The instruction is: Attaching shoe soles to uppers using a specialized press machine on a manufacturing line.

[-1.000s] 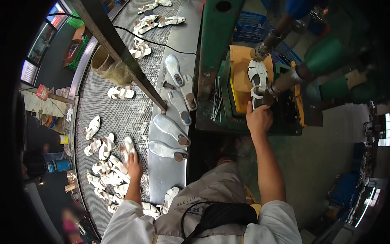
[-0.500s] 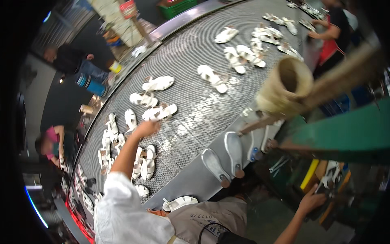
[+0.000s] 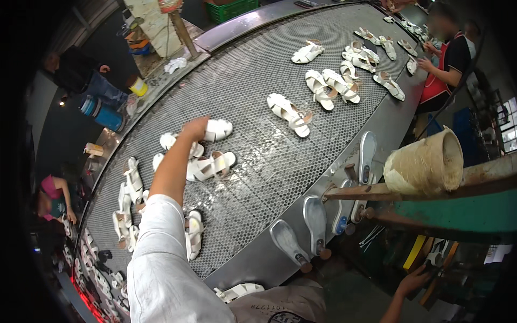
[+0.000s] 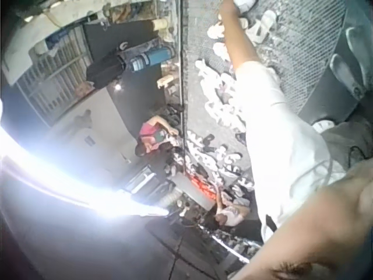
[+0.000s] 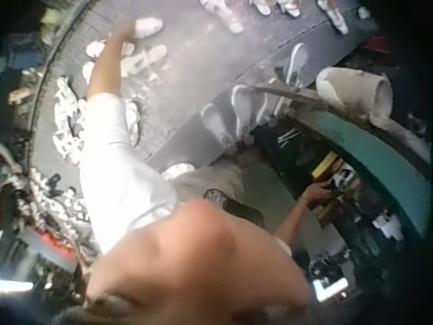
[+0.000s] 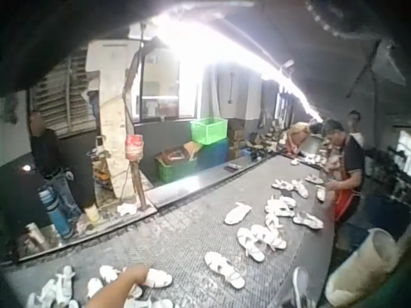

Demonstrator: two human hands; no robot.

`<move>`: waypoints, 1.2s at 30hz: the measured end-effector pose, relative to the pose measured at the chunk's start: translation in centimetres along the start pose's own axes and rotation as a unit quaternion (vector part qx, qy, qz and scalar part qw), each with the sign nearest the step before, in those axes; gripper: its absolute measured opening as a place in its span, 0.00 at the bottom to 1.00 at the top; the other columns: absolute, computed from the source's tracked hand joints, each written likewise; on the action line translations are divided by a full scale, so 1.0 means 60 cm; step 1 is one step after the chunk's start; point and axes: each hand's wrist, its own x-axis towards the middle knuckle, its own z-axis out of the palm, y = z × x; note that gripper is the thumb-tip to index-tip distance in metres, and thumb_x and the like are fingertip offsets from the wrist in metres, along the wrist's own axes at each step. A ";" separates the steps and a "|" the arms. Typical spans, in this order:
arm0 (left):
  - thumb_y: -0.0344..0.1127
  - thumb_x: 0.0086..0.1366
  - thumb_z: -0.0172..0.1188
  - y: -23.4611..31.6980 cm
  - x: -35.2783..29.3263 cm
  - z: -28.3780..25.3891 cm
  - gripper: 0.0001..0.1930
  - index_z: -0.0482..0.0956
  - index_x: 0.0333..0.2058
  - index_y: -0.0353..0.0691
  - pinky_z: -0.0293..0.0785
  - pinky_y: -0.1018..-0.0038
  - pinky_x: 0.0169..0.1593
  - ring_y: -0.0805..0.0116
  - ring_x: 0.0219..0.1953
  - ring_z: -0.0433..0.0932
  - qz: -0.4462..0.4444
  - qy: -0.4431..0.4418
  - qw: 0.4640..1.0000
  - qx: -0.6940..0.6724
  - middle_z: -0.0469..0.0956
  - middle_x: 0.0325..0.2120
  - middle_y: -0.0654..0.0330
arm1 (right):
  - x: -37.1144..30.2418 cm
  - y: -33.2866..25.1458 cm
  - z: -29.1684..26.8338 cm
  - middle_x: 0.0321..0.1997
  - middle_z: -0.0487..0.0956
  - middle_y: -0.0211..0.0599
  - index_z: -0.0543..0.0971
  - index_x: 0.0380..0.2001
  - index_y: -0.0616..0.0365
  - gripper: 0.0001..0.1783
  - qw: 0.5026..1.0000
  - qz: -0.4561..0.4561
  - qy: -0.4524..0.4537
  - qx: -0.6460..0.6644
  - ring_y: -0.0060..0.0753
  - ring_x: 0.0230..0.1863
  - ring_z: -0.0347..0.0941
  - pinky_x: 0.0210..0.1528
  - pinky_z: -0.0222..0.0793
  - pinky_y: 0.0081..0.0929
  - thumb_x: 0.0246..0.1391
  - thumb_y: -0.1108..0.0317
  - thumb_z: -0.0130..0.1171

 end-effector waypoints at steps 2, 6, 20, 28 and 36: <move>0.31 0.64 0.63 -0.011 -0.096 0.033 0.21 0.77 0.57 0.41 0.69 0.43 0.64 0.50 0.59 0.79 0.006 0.047 0.997 0.059 0.83 0.54 0.53 | 0.007 -0.001 -0.002 0.56 0.76 0.63 0.75 0.57 0.73 0.26 1.000 -0.005 -0.014 -0.007 0.65 0.58 0.73 0.60 0.69 0.50 0.76 0.56 0.51; 0.37 0.60 0.68 0.037 -0.301 0.047 0.17 0.83 0.48 0.44 0.69 0.47 0.61 0.55 0.56 0.80 0.018 0.014 0.986 0.163 0.83 0.50 0.56 | 0.028 0.031 -0.006 0.56 0.79 0.63 0.78 0.55 0.73 0.29 0.995 0.078 -0.052 0.040 0.62 0.59 0.74 0.61 0.69 0.47 0.72 0.51 0.57; 0.44 0.60 0.74 0.337 -0.849 0.013 0.51 0.53 0.77 0.51 0.83 0.56 0.57 0.48 0.55 0.82 0.108 -0.343 0.358 -0.862 0.71 0.67 0.45 | -0.049 -0.095 -0.068 0.52 0.84 0.46 0.78 0.55 0.68 0.22 0.650 0.466 -0.035 0.599 0.43 0.46 0.84 0.50 0.80 0.39 0.58 0.73 0.65; 0.44 0.68 0.66 0.518 -0.848 0.221 0.25 0.77 0.61 0.45 0.79 0.54 0.60 0.55 0.60 0.80 -0.077 -0.400 0.384 -0.829 0.80 0.58 0.51 | -0.321 -0.424 -0.262 0.41 0.82 0.38 0.78 0.38 0.60 0.07 0.666 0.138 -0.340 0.650 0.35 0.46 0.77 0.52 0.73 0.34 0.58 0.72 0.66; 0.28 0.61 0.58 0.314 -0.731 0.107 0.24 0.76 0.58 0.35 0.77 0.45 0.58 0.55 0.53 0.81 -0.047 -0.228 0.443 -0.866 0.83 0.49 0.53 | -0.354 -0.377 -0.316 0.63 0.79 0.54 0.79 0.39 0.62 0.06 0.638 0.028 -0.379 0.670 0.49 0.65 0.76 0.67 0.70 0.39 0.57 0.78 0.63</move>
